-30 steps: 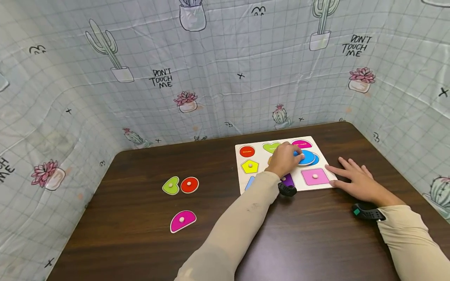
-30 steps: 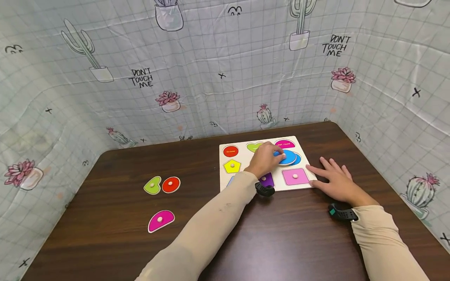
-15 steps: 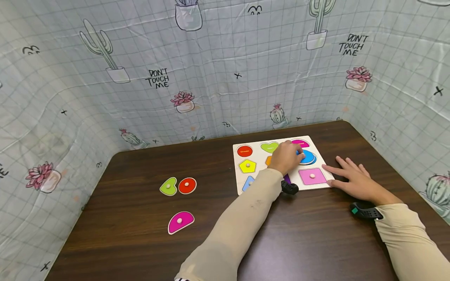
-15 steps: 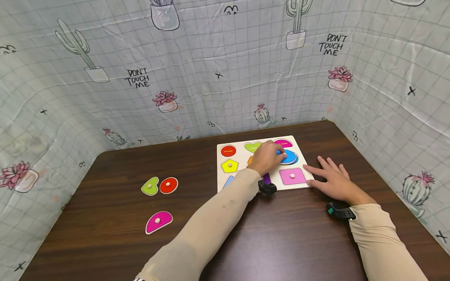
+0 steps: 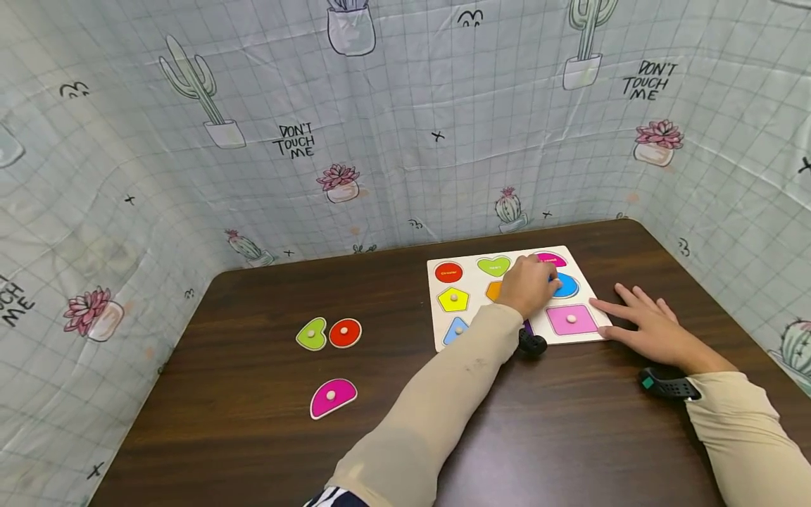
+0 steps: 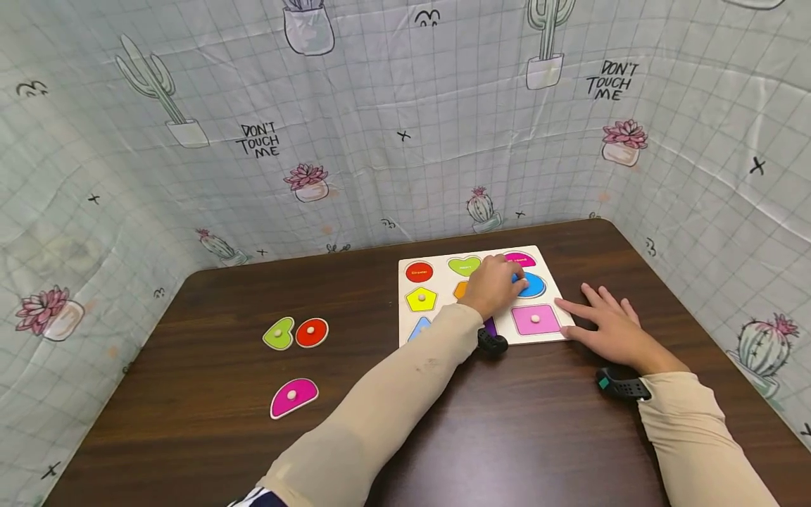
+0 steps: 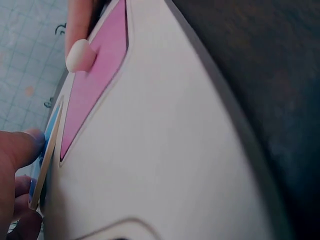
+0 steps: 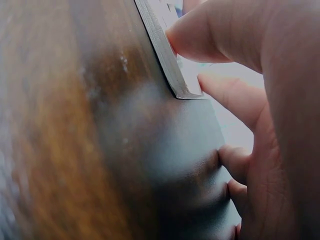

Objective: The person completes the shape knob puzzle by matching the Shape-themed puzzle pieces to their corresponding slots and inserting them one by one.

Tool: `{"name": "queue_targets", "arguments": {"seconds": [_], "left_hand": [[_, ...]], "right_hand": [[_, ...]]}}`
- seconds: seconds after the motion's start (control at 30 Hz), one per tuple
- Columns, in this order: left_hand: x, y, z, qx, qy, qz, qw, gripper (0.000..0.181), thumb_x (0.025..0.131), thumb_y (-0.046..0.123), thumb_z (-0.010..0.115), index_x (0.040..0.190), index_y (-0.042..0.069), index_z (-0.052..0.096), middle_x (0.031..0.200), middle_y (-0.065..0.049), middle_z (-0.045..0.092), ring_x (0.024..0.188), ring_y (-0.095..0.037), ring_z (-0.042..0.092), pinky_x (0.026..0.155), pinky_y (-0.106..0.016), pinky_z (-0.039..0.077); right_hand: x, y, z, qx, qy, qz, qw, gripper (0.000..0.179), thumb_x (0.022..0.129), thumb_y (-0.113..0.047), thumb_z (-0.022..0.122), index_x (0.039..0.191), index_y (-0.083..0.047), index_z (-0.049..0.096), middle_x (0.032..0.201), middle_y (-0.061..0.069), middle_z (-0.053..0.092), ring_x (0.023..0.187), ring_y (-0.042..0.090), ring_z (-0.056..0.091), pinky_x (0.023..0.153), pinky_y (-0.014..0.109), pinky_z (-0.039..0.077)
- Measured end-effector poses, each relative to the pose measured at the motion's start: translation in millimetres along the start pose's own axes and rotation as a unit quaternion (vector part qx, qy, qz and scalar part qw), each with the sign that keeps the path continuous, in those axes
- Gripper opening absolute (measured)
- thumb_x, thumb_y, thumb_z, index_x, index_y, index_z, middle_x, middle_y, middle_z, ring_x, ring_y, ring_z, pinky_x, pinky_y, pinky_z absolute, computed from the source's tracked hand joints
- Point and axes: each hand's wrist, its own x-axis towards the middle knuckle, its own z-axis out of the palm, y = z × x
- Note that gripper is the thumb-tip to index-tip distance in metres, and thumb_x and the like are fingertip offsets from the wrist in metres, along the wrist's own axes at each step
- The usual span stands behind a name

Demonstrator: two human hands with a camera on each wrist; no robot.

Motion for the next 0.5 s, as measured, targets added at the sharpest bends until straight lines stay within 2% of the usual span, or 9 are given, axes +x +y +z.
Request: {"name": "queue_targets", "arguments": {"seconds": [0.27, 0.5], "left_hand": [[-1.1, -0.9, -3.6, 0.008, -0.005, 0.019, 0.9998, 0.026, 0.099, 0.043, 0.061, 0.116, 0.029, 0.076, 0.112, 0.008, 0.067, 0.101, -0.011, 0.057, 0.092, -0.021, 0.048], [0.4, 1.8, -3.9, 0.005, -0.015, 0.033, 0.9993, 0.025, 0.101, 0.037, 0.057, 0.115, 0.026, 0.075, 0.111, 0.006, 0.067, 0.097, -0.012, 0.055, 0.093, -0.021, 0.046]], "right_hand": [[1.3, 1.5, 0.5, 0.000, -0.001, 0.004, 1.0000, 0.066, 0.098, -0.046, 0.060, 0.150, -0.008, 0.045, 0.156, 0.039, 0.016, 0.143, 0.060, 0.002, 0.107, 0.076, -0.005], [0.3, 2.6, -0.3, -0.001, 0.001, 0.000, 1.0000, 0.065, 0.098, -0.045, 0.061, 0.149, -0.008, 0.046, 0.155, 0.040, 0.018, 0.142, 0.061, 0.004, 0.106, 0.077, -0.004]]}}
